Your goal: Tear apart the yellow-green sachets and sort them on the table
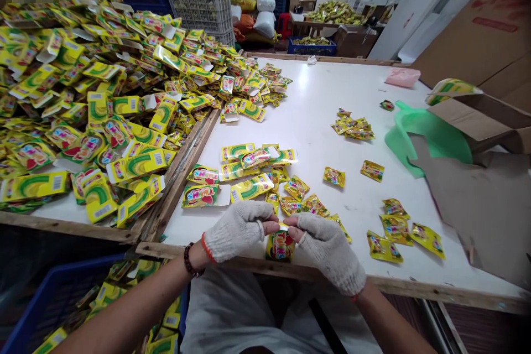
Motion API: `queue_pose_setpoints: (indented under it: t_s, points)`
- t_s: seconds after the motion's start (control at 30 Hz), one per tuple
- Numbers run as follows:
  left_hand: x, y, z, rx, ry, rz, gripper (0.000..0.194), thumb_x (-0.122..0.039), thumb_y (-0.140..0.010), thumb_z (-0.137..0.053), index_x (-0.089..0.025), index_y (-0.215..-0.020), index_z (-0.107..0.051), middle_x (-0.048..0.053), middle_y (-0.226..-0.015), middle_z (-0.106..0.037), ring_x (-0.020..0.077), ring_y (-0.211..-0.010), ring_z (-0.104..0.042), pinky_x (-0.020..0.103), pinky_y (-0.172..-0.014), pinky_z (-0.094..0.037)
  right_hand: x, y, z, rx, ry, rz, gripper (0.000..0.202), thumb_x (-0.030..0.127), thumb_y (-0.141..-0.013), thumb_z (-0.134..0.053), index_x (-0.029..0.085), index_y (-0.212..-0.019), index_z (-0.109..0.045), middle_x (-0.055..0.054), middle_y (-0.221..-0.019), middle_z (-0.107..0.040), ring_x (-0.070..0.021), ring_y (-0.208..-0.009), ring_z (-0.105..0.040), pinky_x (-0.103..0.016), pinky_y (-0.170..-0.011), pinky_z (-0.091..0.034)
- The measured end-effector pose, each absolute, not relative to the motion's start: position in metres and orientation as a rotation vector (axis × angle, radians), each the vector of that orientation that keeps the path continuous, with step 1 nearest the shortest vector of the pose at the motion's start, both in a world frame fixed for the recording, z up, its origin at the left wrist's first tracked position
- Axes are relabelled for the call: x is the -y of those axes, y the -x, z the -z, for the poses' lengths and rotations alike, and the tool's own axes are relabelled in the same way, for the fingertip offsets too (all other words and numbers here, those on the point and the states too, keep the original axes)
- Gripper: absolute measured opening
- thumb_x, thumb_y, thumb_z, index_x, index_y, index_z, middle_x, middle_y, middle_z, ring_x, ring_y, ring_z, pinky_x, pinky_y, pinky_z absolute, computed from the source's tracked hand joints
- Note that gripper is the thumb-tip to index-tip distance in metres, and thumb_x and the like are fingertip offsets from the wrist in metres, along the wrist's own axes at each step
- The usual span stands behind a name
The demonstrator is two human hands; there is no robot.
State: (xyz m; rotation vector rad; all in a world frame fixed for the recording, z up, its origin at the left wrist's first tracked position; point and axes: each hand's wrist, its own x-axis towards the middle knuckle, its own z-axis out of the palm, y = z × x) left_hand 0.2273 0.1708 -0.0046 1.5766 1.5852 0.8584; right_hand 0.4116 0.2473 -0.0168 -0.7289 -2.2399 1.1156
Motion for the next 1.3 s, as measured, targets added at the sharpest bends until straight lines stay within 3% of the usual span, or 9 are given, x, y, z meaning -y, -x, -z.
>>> queue_pose_setpoints:
  t_s: [0.17,0.3,0.5,0.6,0.7,0.8,0.87,1.1,1.3]
  points:
    - [-0.171,-0.224,0.003,-1.519,-1.642,-0.806,0.023,-0.029,-0.084,-0.05,-0.011,-0.075,-0.061,-0.002,-0.064,-0.051,0.0062,-0.06,-0.043,0.017,-0.056,-0.032,-0.253,-0.413,0.018,2.285,0.732,-1.077,0.017,0.021,-0.081,-0.056,0.018,-0.087,-0.071,-0.003,-0.08,-0.07,-0.0162,-0.072,-0.065,-0.026,-0.068,-0.054]
    - [-0.158,-0.225,0.005,-1.444,-2.052,-0.774,0.021,-0.018,-0.084,-0.042,-0.012,-0.073,-0.058,0.002,-0.07,-0.05,0.0088,-0.066,-0.042,0.021,-0.06,-0.031,-0.255,-0.429,0.028,2.488,0.32,-0.89,0.035,0.01,-0.081,-0.047,0.017,-0.111,-0.063,-0.011,-0.11,-0.063,-0.0186,-0.098,-0.062,-0.03,-0.082,-0.052]
    - [-0.145,-0.219,0.002,-1.469,-2.408,-0.526,0.021,-0.023,-0.08,-0.047,-0.02,-0.098,-0.057,0.005,-0.089,-0.054,0.0138,-0.076,-0.048,0.024,-0.063,-0.035,-0.255,-0.438,0.035,2.523,0.248,-0.714,0.039,0.007,-0.081,-0.044,0.018,-0.114,-0.06,-0.011,-0.106,-0.063,-0.018,-0.093,-0.062,-0.028,-0.076,-0.053]
    - [-0.144,-0.192,0.0,-1.778,-2.343,-0.469,0.032,-0.027,-0.084,-0.046,-0.021,-0.115,-0.05,0.008,-0.107,-0.052,0.0172,-0.093,-0.05,0.026,-0.078,-0.041,-0.246,-0.418,0.037,2.292,0.62,-0.92,0.027,0.014,-0.082,-0.049,0.018,-0.104,-0.064,-0.008,-0.097,-0.065,-0.0178,-0.087,-0.062,-0.029,-0.078,-0.052]
    - [-0.142,-0.154,-0.002,-2.184,-2.188,-0.146,0.03,-0.017,-0.077,-0.049,-0.019,-0.107,-0.054,0.008,-0.108,-0.054,0.0212,-0.097,-0.05,0.031,-0.082,-0.041,-0.212,-0.391,0.031,1.979,0.929,-1.391,0.021,0.024,-0.082,-0.053,0.017,-0.098,-0.064,-0.006,-0.092,-0.066,-0.018,-0.084,-0.063,-0.029,-0.077,-0.052]
    - [-0.141,-0.126,-0.002,-2.295,-2.093,0.183,0.043,-0.011,-0.066,-0.051,-0.019,-0.108,-0.053,0.008,-0.11,-0.055,0.0238,-0.098,-0.05,0.034,-0.082,-0.04,-0.171,-0.37,0.022,1.845,0.589,-2.213,0.035,0.022,-0.075,-0.06,0.019,-0.11,-0.06,-0.005,-0.103,-0.065,-0.0184,-0.089,-0.063,-0.027,-0.076,-0.052]
    - [-0.143,-0.12,0.0,-2.325,-2.064,0.226,0.048,-0.011,-0.064,-0.051,-0.019,-0.111,-0.051,0.008,-0.112,-0.055,0.0241,-0.097,-0.05,0.034,-0.079,-0.039,-0.156,-0.365,0.02,1.873,0.449,-2.345,0.049,0.021,-0.069,-0.065,0.019,-0.117,-0.057,-0.006,-0.109,-0.063,-0.0201,-0.092,-0.063,-0.028,-0.077,-0.052]
    - [-0.142,-0.145,0.008,-2.315,-1.729,-0.272,0.014,-0.029,-0.071,-0.055,-0.017,-0.076,-0.05,0.0,-0.072,-0.055,0.0137,-0.066,-0.048,0.024,-0.058,-0.031,-0.198,-0.389,0.036,2.093,0.908,-1.559,0.022,0.023,-0.08,-0.053,0.017,-0.098,-0.064,-0.007,-0.092,-0.067,-0.0185,-0.082,-0.063,-0.031,-0.078,-0.052]
    - [-0.137,-0.207,0.019,-1.998,-1.191,-1.199,0.024,-0.03,-0.08,-0.05,-0.019,-0.099,-0.041,0.001,-0.094,-0.054,0.0108,-0.081,-0.054,0.023,-0.072,-0.044,-0.21,-0.395,0.042,1.851,0.981,-1.603,0.018,0.026,-0.08,-0.055,0.017,-0.097,-0.055,-0.009,-0.1,-0.065,-0.0192,-0.092,-0.063,-0.033,-0.083,-0.052]
